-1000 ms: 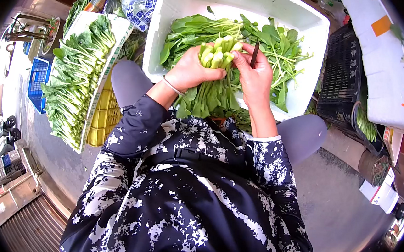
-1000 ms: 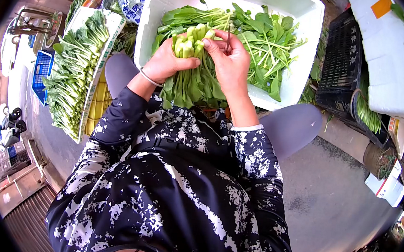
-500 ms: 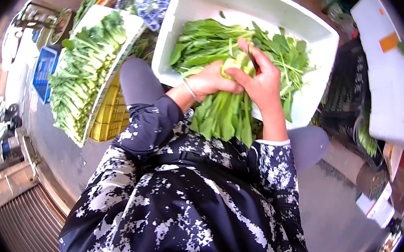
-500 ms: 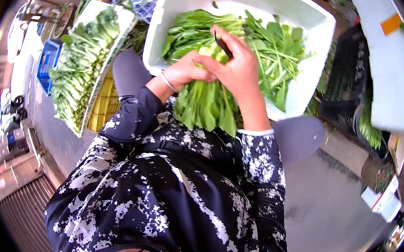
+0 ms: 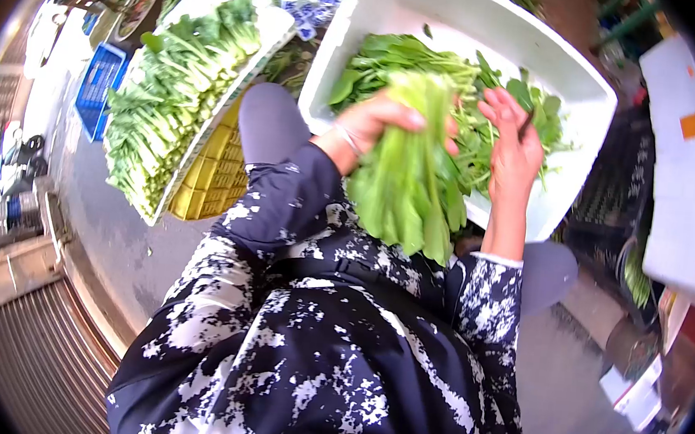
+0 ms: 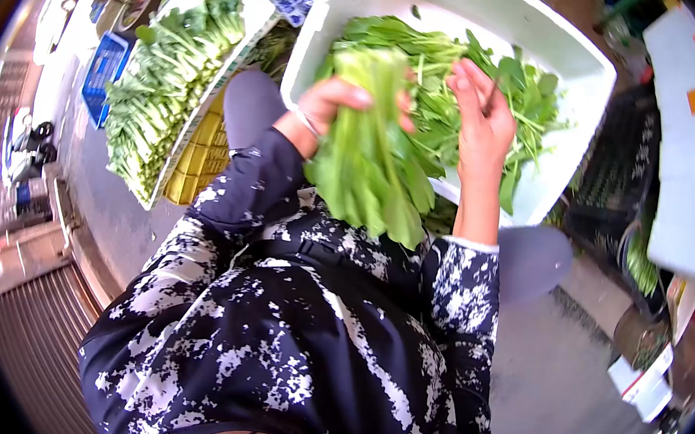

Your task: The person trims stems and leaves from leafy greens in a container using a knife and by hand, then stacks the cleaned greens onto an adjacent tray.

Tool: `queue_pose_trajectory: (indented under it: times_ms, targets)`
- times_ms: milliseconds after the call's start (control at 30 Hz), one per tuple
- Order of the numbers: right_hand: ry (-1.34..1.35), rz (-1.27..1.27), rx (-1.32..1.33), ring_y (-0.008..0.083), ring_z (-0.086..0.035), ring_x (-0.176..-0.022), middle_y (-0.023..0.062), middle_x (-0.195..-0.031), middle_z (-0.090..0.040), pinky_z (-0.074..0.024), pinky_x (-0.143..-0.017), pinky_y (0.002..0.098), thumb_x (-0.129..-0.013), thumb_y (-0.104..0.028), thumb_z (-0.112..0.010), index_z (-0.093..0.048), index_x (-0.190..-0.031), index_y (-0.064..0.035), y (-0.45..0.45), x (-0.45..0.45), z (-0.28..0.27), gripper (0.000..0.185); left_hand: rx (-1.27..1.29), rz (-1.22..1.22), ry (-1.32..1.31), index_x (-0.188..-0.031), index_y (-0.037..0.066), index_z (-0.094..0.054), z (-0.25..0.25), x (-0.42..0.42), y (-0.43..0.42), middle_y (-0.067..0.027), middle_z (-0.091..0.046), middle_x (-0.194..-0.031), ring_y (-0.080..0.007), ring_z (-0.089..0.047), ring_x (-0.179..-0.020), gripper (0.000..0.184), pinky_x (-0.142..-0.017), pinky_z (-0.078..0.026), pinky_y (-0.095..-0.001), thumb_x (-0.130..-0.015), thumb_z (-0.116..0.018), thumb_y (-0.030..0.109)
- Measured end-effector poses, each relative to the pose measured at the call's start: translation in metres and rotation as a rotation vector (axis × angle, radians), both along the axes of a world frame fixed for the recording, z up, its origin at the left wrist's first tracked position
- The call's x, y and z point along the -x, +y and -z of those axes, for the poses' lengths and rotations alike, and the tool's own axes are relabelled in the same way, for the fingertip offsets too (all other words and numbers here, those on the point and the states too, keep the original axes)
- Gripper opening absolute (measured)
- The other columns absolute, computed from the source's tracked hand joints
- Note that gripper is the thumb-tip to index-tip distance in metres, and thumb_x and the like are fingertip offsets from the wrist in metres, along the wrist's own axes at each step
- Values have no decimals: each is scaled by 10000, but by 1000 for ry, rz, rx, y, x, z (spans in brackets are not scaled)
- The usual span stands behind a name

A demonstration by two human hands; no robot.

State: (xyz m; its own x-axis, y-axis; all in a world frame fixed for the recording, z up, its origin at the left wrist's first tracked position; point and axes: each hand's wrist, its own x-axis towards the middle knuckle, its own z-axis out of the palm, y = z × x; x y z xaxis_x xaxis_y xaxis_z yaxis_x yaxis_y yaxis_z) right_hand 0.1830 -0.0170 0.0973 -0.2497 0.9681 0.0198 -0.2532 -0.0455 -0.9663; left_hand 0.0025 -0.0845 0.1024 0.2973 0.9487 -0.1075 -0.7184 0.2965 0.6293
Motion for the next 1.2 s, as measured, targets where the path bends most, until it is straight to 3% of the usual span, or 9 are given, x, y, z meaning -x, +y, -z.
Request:
queue_pose_trajectory:
  times_ms: [233,400,467,533,700,833,867,1033,1200]
  targets:
    - [-2,-722,203,160,-586,-962,139,-1096,-593,-461,-810,254,-927,-362,-420,-533,-1140,30,-24,23,23,460,-408,-28,-698,-1157,120,-434,4,50,10,21,-517,-864,-160,-549,-780,598,-783,-435,-350,-624,-664,262]
    - [344,-743,561,146,-587,-892,104,-1019,-611,-459,-794,265,-917,-247,-460,-563,-1108,17,-29,15,38,342,-359,-170,-591,-1163,111,-427,4,61,-4,11,-521,-869,-171,-546,-757,620,-754,-449,-361,-615,-668,271]
    - [308,-577,574,103,-590,-699,80,-898,-627,-477,-604,234,-915,-251,-460,-534,-1136,21,-40,9,14,358,-246,-395,-341,-1120,39,-455,-1,72,-4,-69,-532,-848,-225,-566,-750,638,-734,-498,-393,-573,-669,285]
    - [126,-546,566,57,-380,-360,26,-719,-596,-255,-350,176,-907,-246,-468,-506,-1167,10,-30,-6,26,368,-140,-570,-51,-1146,-51,-418,-19,78,0,-144,-541,-896,-261,-569,-807,637,-807,-504,-374,-612,-643,214]
    - [11,-489,593,150,-612,-656,197,-951,-626,-311,-359,143,-930,-276,-416,-454,-1186,58,-27,-37,65,422,-129,-577,348,-1157,8,-444,-54,145,21,-152,-580,-1005,-318,-603,-920,451,-835,-502,-431,-735,-572,107]
    - [-86,-419,590,135,-605,-666,180,-951,-623,-310,-356,143,-920,-296,-439,-464,-1188,41,-41,-64,74,431,-522,-783,1170,-1009,24,-559,-114,195,30,-104,-643,-895,-220,-638,-770,336,-712,-523,-325,-686,-633,79]
    - [-115,-397,598,129,-602,-666,174,-951,-622,-309,-356,143,-917,-302,-446,-468,-1188,36,-45,-67,74,434,-362,-879,1349,-984,34,-566,-131,191,27,29,-572,-847,-60,-526,-741,342,-667,-458,-217,-651,-638,2]
    - [-139,-269,683,120,-598,-657,173,-939,-626,-309,-356,150,-907,-308,-465,-474,-1184,36,-54,-66,75,441,-857,-519,2283,-1096,174,-532,-104,253,37,-32,-623,-949,-219,-612,-870,534,-799,-491,-330,-612,-758,156]
    - [-230,-258,682,118,-594,-655,164,-931,-628,-306,-354,152,-902,-323,-470,-480,-1175,34,-51,-52,78,449,-583,75,2518,-1237,257,-423,9,297,22,10,-485,-1235,-215,-404,-1211,689,-1057,-211,-497,-630,-745,310]
